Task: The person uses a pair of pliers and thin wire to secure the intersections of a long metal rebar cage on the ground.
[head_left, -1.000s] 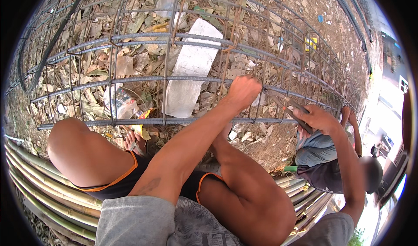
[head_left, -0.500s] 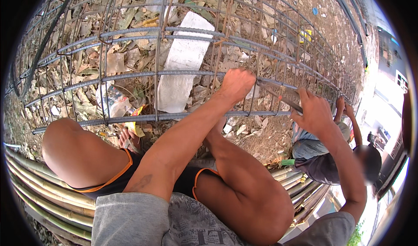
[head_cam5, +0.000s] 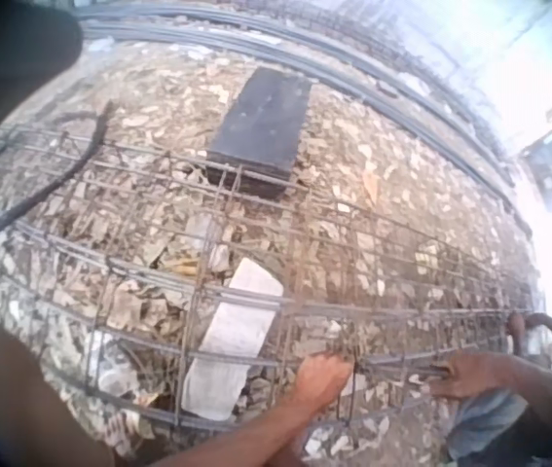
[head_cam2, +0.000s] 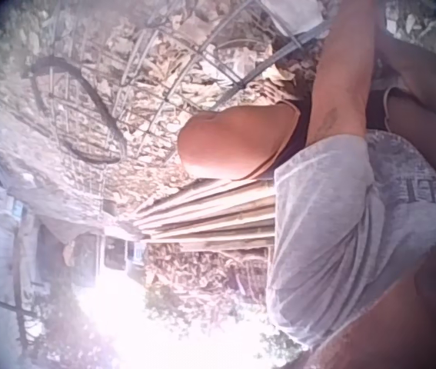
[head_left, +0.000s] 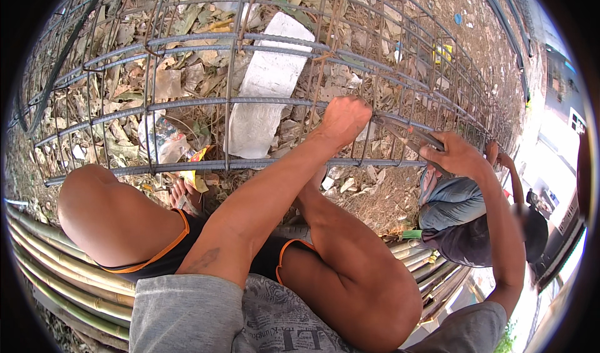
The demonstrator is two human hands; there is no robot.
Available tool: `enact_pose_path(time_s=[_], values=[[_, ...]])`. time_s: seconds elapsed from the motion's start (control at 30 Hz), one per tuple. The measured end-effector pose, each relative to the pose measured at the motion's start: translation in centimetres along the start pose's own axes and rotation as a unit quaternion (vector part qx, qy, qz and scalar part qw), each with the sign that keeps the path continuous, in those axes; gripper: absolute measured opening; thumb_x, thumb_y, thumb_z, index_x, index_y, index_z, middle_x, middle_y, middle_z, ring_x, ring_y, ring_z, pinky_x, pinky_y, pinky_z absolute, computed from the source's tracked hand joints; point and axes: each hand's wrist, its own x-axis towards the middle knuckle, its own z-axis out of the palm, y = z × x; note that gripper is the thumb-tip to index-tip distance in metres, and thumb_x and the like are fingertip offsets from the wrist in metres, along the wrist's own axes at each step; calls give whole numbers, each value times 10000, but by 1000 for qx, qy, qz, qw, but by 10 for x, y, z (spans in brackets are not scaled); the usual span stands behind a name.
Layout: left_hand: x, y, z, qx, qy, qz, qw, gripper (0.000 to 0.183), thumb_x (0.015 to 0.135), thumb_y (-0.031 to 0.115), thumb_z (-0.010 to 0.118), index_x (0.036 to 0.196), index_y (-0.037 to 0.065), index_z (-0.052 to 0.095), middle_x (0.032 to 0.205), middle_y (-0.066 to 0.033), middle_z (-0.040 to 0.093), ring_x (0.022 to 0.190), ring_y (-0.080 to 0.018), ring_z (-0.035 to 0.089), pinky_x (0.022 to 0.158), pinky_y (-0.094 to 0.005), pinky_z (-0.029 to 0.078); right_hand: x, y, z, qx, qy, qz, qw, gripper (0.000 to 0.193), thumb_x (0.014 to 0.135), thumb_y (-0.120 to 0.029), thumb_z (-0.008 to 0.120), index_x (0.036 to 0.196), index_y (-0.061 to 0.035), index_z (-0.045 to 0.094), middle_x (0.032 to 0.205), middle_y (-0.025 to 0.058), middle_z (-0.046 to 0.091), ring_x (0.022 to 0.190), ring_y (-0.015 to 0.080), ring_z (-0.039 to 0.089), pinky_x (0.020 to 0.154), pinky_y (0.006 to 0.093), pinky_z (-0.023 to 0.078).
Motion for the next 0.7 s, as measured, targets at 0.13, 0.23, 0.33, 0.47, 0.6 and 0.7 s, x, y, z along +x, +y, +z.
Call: enact_pose_path(time_s=[0.13,0.23,0.33,0.47,0.6,0.7], values=[[0,0,-3,16,17,4,1000,40,745,84,654,775,78,680,830,-83,699,848,-269,720,657,-414,592,-4,-17,-1,-168,36,-67,983,575,828,-289,806,1266,25,606,779,88,695,584,166,639,588,320,519],[2,-1,-1,26,24,15,999,39,744,90,655,769,82,683,821,-81,699,845,-263,715,657,-403,593,2,-1,-5,16,-39,18,999,712,752,-274,864,1324,26,565,744,98,660,512,174,589,531,312,490],[4,-2,4,28,46,29,998,36,742,93,653,757,83,684,817,-79,700,842,-255,712,653,-393,593,3,14,-3,116,-66,43,990,630,749,-271,850,1245,10,581,742,127,639,534,212,603,550,341,496],[2,-3,10,21,55,6,998,34,737,99,654,737,86,686,811,-68,702,833,-244,712,642,-384,591,-6,1,11,-373,238,-226,868,414,835,-289,753,1104,-16,599,886,178,654,759,296,686,688,442,531],[1,-4,6,36,34,0,999,34,734,109,660,731,93,690,796,-61,700,833,-240,716,639,-384,591,-7,-9,34,-565,299,-185,747,485,895,-404,722,1099,14,583,929,178,664,801,309,702,736,466,546],[-1,-2,7,29,-3,-18,999,31,731,114,666,736,98,692,795,-62,700,830,-241,721,639,-387,591,7,-17,5,-132,1,78,988,385,966,-324,680,1096,24,580,803,141,669,593,218,674,502,367,512]])
